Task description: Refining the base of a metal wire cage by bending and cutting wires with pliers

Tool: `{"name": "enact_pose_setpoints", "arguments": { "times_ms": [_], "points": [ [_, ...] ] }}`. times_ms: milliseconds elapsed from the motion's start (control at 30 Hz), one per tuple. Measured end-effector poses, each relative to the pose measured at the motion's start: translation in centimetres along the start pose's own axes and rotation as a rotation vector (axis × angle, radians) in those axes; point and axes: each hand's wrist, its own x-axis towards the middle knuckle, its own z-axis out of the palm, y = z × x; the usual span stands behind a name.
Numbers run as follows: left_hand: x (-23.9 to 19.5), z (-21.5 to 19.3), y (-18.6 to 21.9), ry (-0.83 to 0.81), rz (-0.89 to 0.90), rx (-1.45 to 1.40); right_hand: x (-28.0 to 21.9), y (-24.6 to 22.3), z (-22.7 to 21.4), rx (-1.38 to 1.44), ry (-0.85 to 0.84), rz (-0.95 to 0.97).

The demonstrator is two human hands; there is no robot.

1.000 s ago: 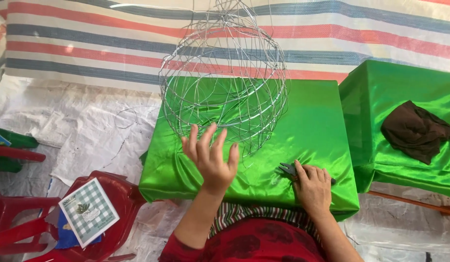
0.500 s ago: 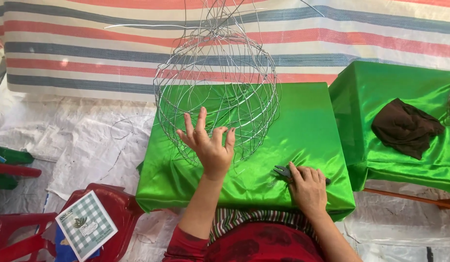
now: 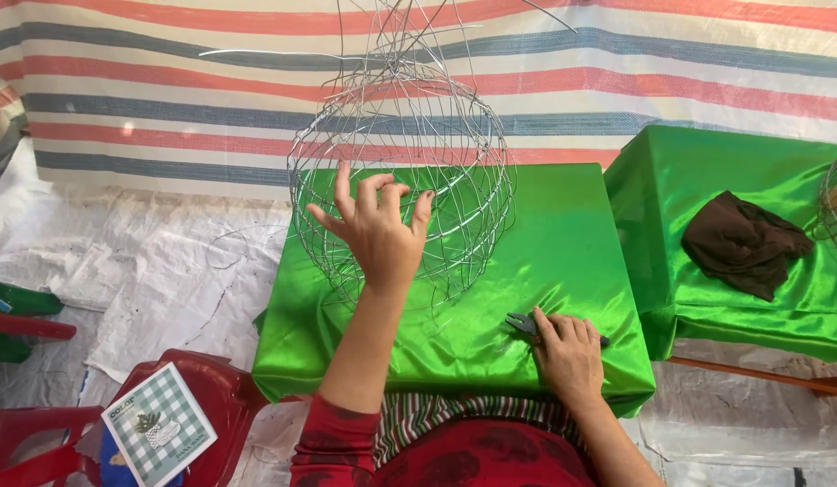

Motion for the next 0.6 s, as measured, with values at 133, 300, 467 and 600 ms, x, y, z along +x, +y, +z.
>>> {"name": "enact_pose_setpoints", "arguments": {
  "times_ms": [133, 300, 467, 600],
  "points": [
    [0.5, -0.8, 0.4, 0.028, -0.002, -0.036, -0.1, 0.1, 0.2, 0.005, -0.006, -0.001],
    [0.1, -0.6, 0.3, 0.126, 0.031, -0.099, -0.1, 0.0, -0.1, -0.004, -0.018, 0.006],
    [-0.5, 0.5, -0.6, 0.141, 0.073, -0.069, -0.1, 0.1, 0.0, -0.006, -0.013, 0.002],
    [-0.8, 0.5, -1.0, 0.113, 0.106, -0.076, -0.1, 0.1, 0.1, -0.007, -0.023, 0.002]
  ]
}}
